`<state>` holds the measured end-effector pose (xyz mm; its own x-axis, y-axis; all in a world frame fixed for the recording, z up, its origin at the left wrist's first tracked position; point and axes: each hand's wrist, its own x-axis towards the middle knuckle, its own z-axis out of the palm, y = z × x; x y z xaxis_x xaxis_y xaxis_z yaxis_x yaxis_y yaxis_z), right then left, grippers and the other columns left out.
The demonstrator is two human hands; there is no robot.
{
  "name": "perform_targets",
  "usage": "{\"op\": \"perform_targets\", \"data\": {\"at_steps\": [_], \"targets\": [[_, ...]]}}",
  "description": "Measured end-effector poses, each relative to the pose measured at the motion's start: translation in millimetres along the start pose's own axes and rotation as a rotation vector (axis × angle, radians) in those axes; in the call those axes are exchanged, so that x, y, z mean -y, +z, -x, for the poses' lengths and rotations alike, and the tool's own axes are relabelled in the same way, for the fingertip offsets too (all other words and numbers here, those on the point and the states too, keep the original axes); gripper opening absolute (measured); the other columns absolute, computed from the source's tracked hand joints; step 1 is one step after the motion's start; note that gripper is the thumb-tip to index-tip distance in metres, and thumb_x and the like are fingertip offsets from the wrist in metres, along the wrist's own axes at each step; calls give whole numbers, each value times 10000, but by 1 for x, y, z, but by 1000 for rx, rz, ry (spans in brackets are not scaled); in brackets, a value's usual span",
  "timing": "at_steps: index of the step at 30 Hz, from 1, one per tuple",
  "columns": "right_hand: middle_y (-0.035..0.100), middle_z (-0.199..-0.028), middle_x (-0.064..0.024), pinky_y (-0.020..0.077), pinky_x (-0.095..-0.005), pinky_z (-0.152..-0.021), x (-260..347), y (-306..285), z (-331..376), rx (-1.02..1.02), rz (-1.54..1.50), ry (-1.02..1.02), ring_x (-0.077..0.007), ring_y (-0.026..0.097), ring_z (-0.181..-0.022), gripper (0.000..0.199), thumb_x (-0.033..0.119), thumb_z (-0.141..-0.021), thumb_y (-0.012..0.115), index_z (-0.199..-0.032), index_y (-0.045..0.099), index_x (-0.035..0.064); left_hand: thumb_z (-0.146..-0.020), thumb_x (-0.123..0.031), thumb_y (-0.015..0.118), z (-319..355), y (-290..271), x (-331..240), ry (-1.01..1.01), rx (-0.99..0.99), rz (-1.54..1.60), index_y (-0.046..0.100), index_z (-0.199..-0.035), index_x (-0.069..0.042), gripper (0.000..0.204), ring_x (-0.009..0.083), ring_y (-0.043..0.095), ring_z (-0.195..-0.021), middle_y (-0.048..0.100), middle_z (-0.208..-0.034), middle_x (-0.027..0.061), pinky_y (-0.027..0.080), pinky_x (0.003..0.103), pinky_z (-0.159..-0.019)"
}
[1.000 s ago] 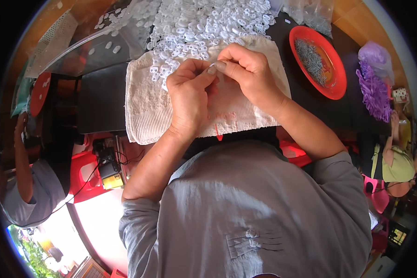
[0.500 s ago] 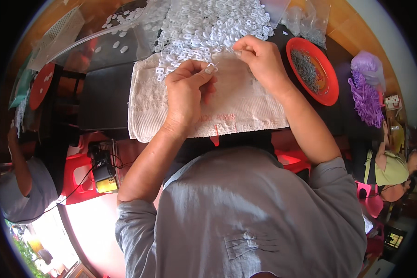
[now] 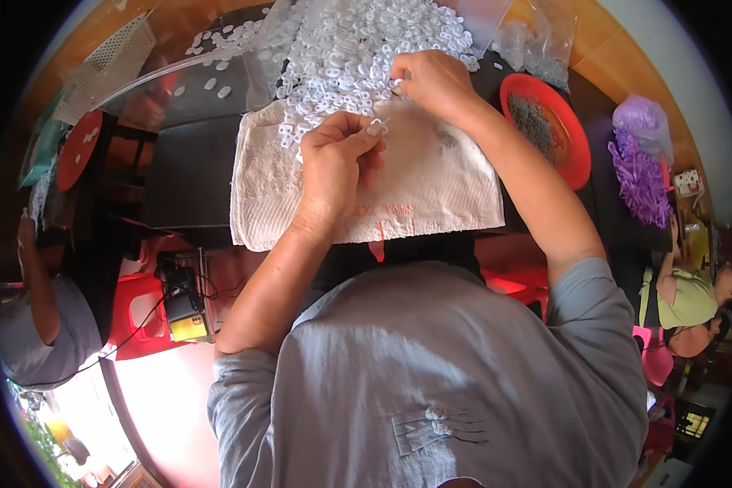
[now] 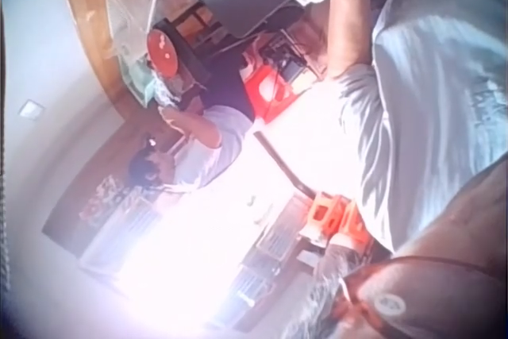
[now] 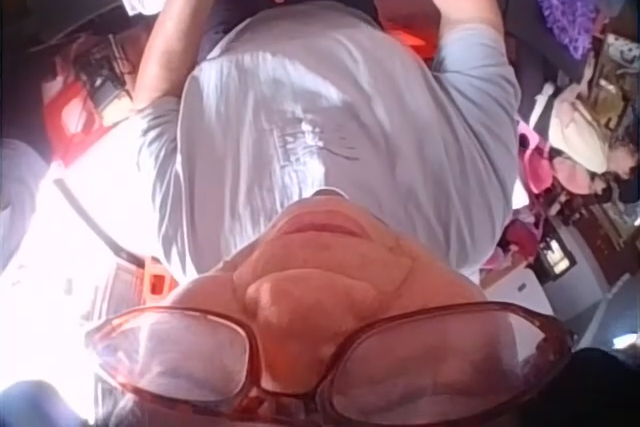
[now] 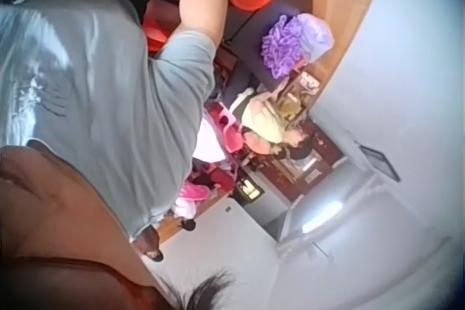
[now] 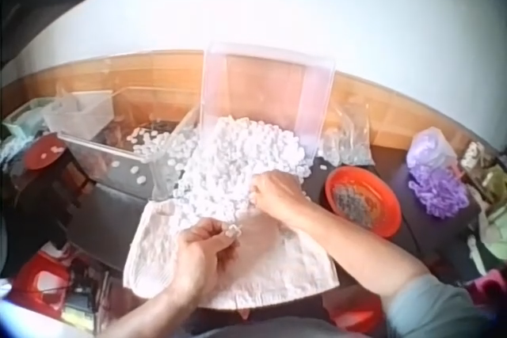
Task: Manually assembling small white plastic rings with metal pins at a workbench.
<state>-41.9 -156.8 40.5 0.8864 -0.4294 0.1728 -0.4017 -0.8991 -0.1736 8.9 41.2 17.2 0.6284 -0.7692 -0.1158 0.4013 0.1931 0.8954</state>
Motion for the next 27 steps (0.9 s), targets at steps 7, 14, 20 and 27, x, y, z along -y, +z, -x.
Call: {"op": "perform_targets", "data": {"at_steps": [7,14,20,27], "targets": [[662,-821,-88,487,-394,-685,15,-10,36,-144,-122,-144,-293,639,-771,105,141,-776,629,-864,664,94,-874,-39,599,3,-2,1,10,-25,33,592,-855,7,49,104,535,-524,606,-707,62,381,230,-412],[633,-846,-100,495,-438,-665,20,6,59,-171,-39,-283,-320,640,-783,62,50,-728,595,-786,616,57,-868,-45,602,2,2,1,28,-47,7,600,-855,15,61,96,526,-519,611,-698,65,378,225,-417],[650,-845,-102,498,-429,-672,17,3,62,-201,-79,-247,-321,647,-784,77,103,-769,629,-827,622,52,-857,-63,623,3,3,2,31,-69,-29,612,-864,13,78,89,523,-516,615,-695,60,379,218,-425],[595,-731,-35,435,-272,-609,16,-17,63,-53,-742,-179,-102,533,-656,112,98,-882,602,-930,602,-3,-862,-77,630,4,5,2,49,-67,-88,616,-864,14,93,74,518,-518,618,-698,50,381,210,-439]]}}
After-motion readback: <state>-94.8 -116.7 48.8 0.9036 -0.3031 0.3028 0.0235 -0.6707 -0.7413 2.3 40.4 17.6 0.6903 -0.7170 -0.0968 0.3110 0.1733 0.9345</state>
